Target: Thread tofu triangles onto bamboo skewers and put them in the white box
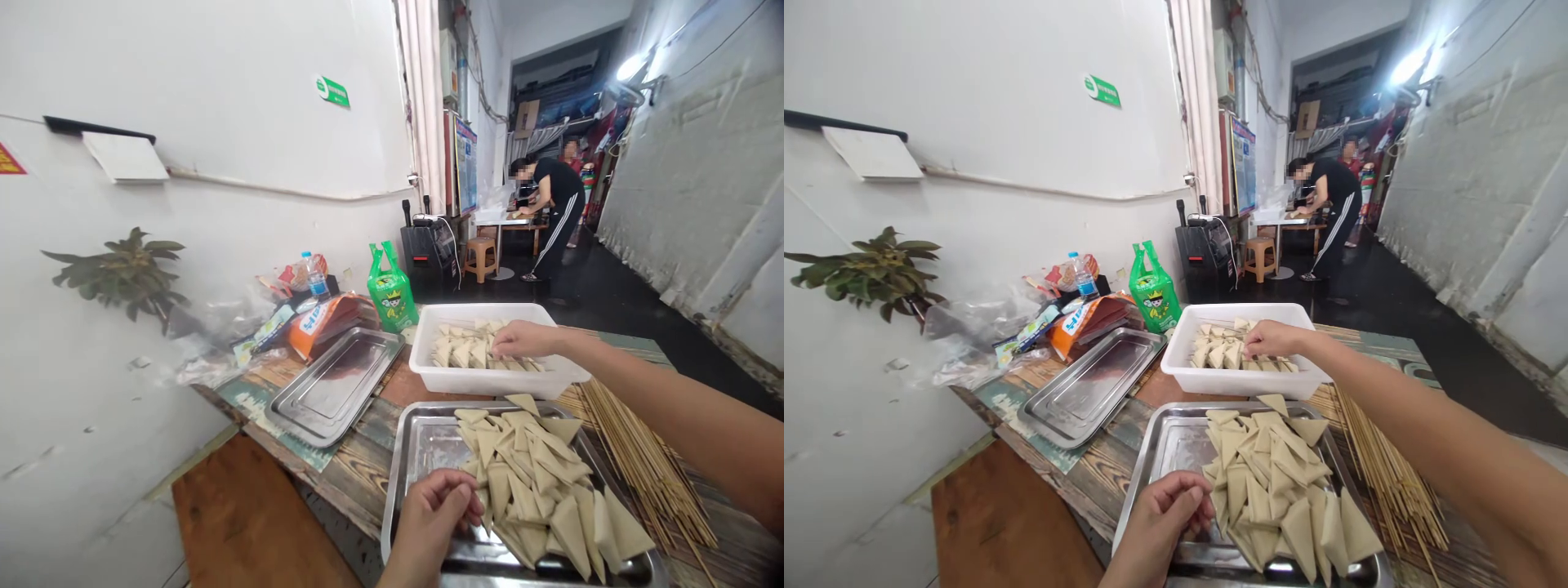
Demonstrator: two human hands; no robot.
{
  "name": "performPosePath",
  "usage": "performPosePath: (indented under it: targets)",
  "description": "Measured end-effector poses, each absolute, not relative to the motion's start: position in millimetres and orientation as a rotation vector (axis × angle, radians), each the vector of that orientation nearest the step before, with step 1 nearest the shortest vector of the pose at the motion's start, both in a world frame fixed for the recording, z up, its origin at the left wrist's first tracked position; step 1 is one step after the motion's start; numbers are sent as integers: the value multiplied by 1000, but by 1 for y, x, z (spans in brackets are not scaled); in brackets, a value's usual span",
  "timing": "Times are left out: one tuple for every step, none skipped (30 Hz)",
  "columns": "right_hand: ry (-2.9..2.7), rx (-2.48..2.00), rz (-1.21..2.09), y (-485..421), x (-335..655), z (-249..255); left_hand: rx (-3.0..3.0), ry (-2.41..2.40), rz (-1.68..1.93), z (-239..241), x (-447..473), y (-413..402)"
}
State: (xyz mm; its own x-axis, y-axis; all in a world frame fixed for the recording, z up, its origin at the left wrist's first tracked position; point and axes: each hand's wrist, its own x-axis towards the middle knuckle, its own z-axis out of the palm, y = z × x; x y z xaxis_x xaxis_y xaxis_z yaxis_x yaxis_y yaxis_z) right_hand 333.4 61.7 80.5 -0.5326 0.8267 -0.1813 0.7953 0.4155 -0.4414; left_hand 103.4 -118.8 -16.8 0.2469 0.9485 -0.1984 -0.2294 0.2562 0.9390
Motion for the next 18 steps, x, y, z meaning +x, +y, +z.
performPosePath:
  targets:
    - [-2596, -1476, 731, 68, 335, 76, 948, 961, 985, -18, 103, -119]
    - [-2602, -1466, 712, 73, 338, 73, 946, 960, 972, -19, 103, -118]
    - [-2607, -1457, 697, 77, 340, 70, 945, 957, 961, -21, 103, -118]
    - [-2611, -1447, 686, 80, 343, 69, 944, 953, 952, -23, 102, -117]
    - [-2614, -1435, 677, 81, 345, 69, 943, 949, 947, -25, 102, -116]
    - [-2616, -1424, 670, 81, 347, 70, 940, 947, 946, -28, 102, -115]
    - [-2617, -1414, 663, 81, 348, 72, 936, 947, 946, -29, 102, -115]
    - [-2615, -1405, 655, 80, 349, 74, 934, 948, 946, -31, 102, -114]
    - [-2613, -1401, 645, 79, 350, 75, 933, 949, 947, -31, 102, -114]
    - [-2609, -1400, 634, 78, 350, 77, 933, 949, 946, -32, 102, -114]
    - [-2603, -1405, 621, 79, 350, 77, 934, 945, 945, -31, 102, -114]
    - [-2597, -1414, 606, 79, 350, 77, 935, 939, 945, -31, 102, -114]
    - [-2591, -1426, 591, 80, 349, 75, 933, 934, 946, -30, 102, -114]
    - [-2587, -1439, 575, 82, 348, 73, 928, 931, 948, -30, 102, -115]
    - [-2585, -1451, 561, 84, 347, 70, 922, 930, 949, -29, 102, -115]
    - [-2587, -1462, 547, 86, 346, 66, 915, 931, 951, -29, 102, -115]
    - [-2591, -1471, 532, 88, 345, 63, 910, 934, 952, -29, 102, -115]
    - [-2599, -1481, 512, 89, 344, 59, 905, 937, 951, -30, 101, -115]
